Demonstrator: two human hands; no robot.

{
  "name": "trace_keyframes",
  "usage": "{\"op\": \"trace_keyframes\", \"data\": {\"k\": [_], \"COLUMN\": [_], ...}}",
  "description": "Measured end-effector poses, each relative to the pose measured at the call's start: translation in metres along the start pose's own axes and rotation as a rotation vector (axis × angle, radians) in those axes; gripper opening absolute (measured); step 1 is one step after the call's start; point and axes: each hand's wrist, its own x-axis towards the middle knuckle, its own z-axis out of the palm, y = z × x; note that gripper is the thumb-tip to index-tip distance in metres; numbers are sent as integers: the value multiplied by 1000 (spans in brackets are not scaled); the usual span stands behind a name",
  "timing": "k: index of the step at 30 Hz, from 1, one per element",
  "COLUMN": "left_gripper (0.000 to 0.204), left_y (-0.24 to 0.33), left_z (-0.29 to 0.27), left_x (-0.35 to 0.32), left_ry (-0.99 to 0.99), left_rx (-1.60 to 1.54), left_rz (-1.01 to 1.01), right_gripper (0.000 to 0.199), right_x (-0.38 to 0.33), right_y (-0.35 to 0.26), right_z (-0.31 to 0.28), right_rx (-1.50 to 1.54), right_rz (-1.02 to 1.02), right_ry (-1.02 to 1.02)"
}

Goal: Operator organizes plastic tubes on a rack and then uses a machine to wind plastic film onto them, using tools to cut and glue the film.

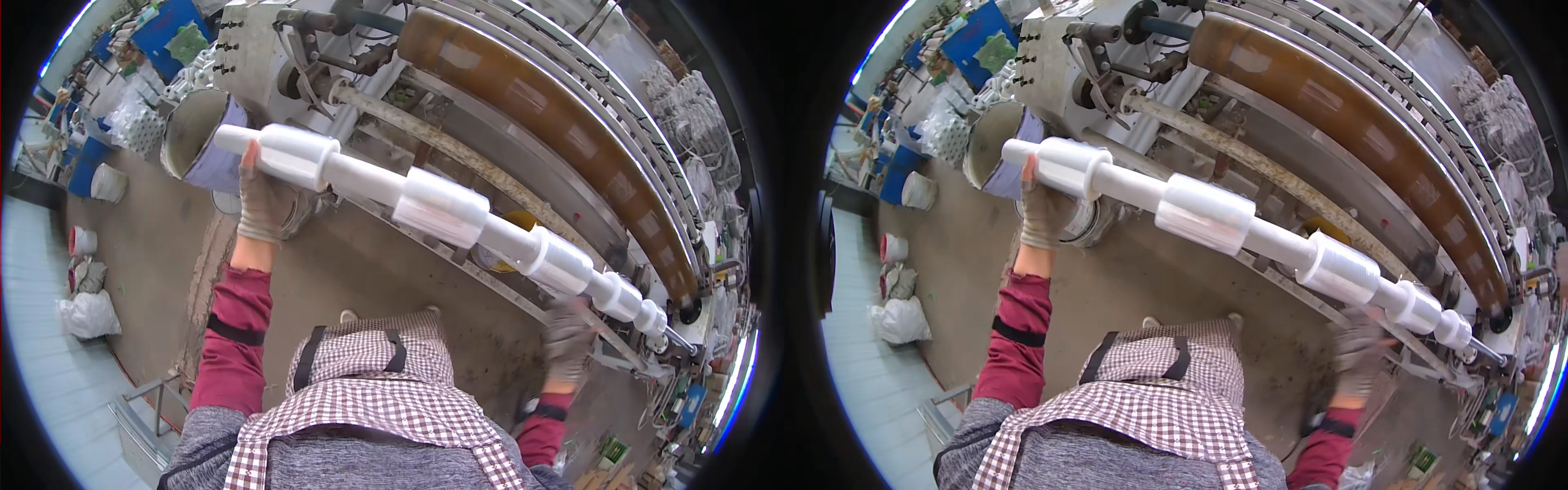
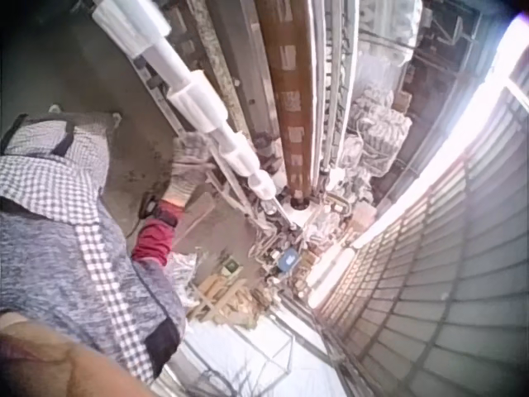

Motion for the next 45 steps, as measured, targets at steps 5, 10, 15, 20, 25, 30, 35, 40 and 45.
{"op": "trace_keyframes", "data": {"k": [5,10,15,20,25,30,35,40,45], "left_gripper": [56,54,57,58,58,39,41,58,67], "left_y": [20,43,82,174,240,310,398,438,512], "left_z": [-10,-14,-55,-123,-261,-319,-303,-351,-355], "left_x": [2,4,31,87,194,256,262,270,419], "left_ry": [50,82,81,59,66,42,83,281,-39], "left_rx": [42,-71,-65,-105,-142,819,571,203,180], "left_rz": [-9,-157,-190,-288,-365,-36,-84,-310,6], "right_gripper": [90,53,64,53,49,37,43,41,41], "right_x": [23,90,105,132,170,208,202,252,267], "right_y": [119,141,187,274,395,476,501,544,555], "right_z": [211,284,369,431,598,667,735,797,827], "right_rx": [176,321,272,293,379,165,-164,-233,-316], "right_rz": [-53,-296,-246,-389,-471,-605,-536,-389,-350], "right_ry": [-86,204,193,110,170,447,319,94,70]}}
